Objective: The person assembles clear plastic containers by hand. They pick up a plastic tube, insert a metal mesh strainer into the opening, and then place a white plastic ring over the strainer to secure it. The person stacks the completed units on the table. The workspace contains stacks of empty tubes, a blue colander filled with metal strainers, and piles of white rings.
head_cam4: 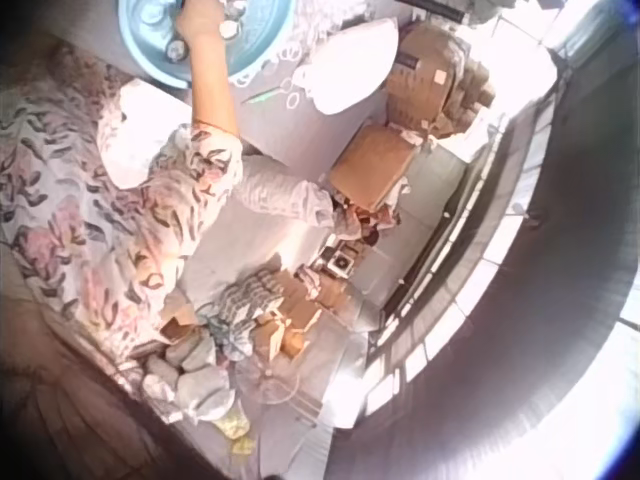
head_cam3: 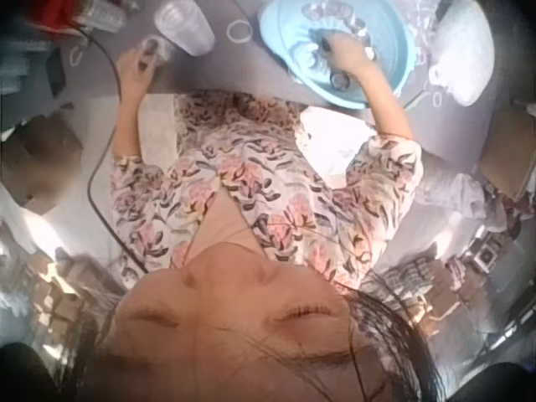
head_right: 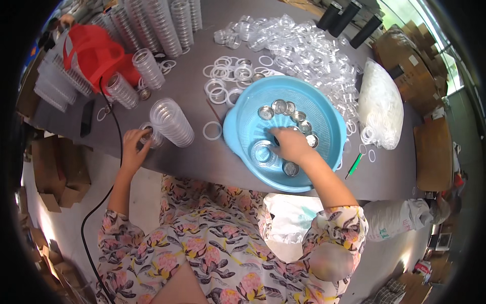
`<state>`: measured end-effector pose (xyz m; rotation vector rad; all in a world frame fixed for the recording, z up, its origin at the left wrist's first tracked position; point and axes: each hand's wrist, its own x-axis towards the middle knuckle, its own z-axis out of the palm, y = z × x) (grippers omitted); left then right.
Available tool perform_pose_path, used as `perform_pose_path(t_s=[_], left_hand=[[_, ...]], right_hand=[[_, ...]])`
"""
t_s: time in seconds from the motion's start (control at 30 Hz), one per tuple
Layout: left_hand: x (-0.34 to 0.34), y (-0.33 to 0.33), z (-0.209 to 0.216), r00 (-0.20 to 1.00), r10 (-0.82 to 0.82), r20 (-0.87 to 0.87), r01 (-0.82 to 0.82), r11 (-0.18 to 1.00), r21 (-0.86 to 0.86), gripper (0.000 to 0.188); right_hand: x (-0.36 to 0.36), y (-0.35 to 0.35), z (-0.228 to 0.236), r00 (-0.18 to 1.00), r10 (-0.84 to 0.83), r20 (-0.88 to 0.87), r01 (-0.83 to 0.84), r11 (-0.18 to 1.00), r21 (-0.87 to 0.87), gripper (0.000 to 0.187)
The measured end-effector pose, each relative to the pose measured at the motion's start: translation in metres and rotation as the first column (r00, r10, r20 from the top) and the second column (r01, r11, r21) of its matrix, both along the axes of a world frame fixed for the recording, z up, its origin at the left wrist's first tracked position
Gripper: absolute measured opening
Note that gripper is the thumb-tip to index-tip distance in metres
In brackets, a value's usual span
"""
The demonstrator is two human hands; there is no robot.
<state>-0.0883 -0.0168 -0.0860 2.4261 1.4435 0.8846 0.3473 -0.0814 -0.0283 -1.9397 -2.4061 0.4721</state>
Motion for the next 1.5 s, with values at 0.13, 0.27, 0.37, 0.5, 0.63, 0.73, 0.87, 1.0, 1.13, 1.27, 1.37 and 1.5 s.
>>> perform_pose_path(t_s=[0.13, 0.27, 0.37, 0.5, 0.63, 0.73, 0.87, 1.0, 1.13, 1.27, 1.37, 1.5], left_hand=[[-0.003, -0.005, -0.005, 0.968, 0.147, 0.202, -0.14, 0.989, -0.046, 0.02], [0.001, -0.01, 0.001, 0.961, 0.138, 0.241, -0.161, 0.984, 0.076, 0.017], [-0.004, -0.017, 0.008, 0.956, 0.117, 0.269, -0.171, 0.968, 0.185, 0.017], [-0.002, -0.027, 0.026, 0.927, 0.069, 0.367, -0.177, 0.947, 0.267, 0.02], [0.024, -0.028, 0.052, 0.926, -0.097, 0.364, -0.025, 0.949, 0.315, 0.028], [0.054, -0.018, 0.069, 0.915, -0.207, 0.345, 0.087, 0.939, 0.332, 0.038], [0.077, -0.008, 0.088, 0.974, -0.18, 0.139, 0.141, 0.958, 0.249, 0.045], [0.069, -0.004, 0.08, 0.991, -0.115, -0.064, 0.123, 0.982, 0.143, 0.038], [0.067, -0.008, 0.091, 0.975, -0.132, -0.18, 0.168, 0.964, 0.204, 0.029], [0.07, -0.002, 0.106, 0.945, -0.202, -0.256, 0.231, 0.969, 0.092, 0.025], [0.071, 0.003, 0.107, 0.934, -0.229, -0.276, 0.261, 0.962, 0.086, 0.024], [0.069, 0.0, 0.103, 0.917, -0.219, -0.334, 0.273, 0.954, 0.123, 0.024]], right_hand=[[-0.007, 0.037, -0.018, 0.995, -0.051, -0.081, 0.066, 0.978, 0.197, 0.03], [-0.009, 0.064, -0.04, 0.987, -0.047, 0.156, 0.01, 0.972, 0.235, 0.022], [-0.004, 0.076, -0.04, 0.95, -0.038, 0.311, -0.022, 0.982, 0.188, 0.018], [-0.012, 0.078, -0.004, 0.982, -0.064, 0.175, -0.013, 0.913, 0.407, 0.015], [-0.073, 0.065, 0.057, 0.941, 0.25, -0.227, 0.014, 0.641, 0.767, 0.012], [-0.127, 0.069, 0.06, 0.831, 0.521, -0.195, -0.184, 0.589, 0.787, 0.017], [-0.172, 0.083, 0.039, 0.727, 0.673, -0.134, -0.388, 0.565, 0.729, 0.025], [-0.171, 0.087, 0.026, 0.684, 0.57, -0.456, -0.172, 0.733, 0.658, 0.034], [-0.162, 0.079, 0.013, 0.615, 0.251, -0.747, -0.074, 0.962, 0.263, 0.058], [-0.169, 0.086, -0.016, 0.584, 0.219, -0.781, -0.239, 0.967, 0.093, 0.079], [-0.181, 0.085, -0.01, 0.616, 0.196, -0.763, -0.15, 0.98, 0.131, 0.079], [-0.182, 0.092, -0.011, 0.611, 0.242, -0.754, -0.202, 0.968, 0.147, 0.077]])
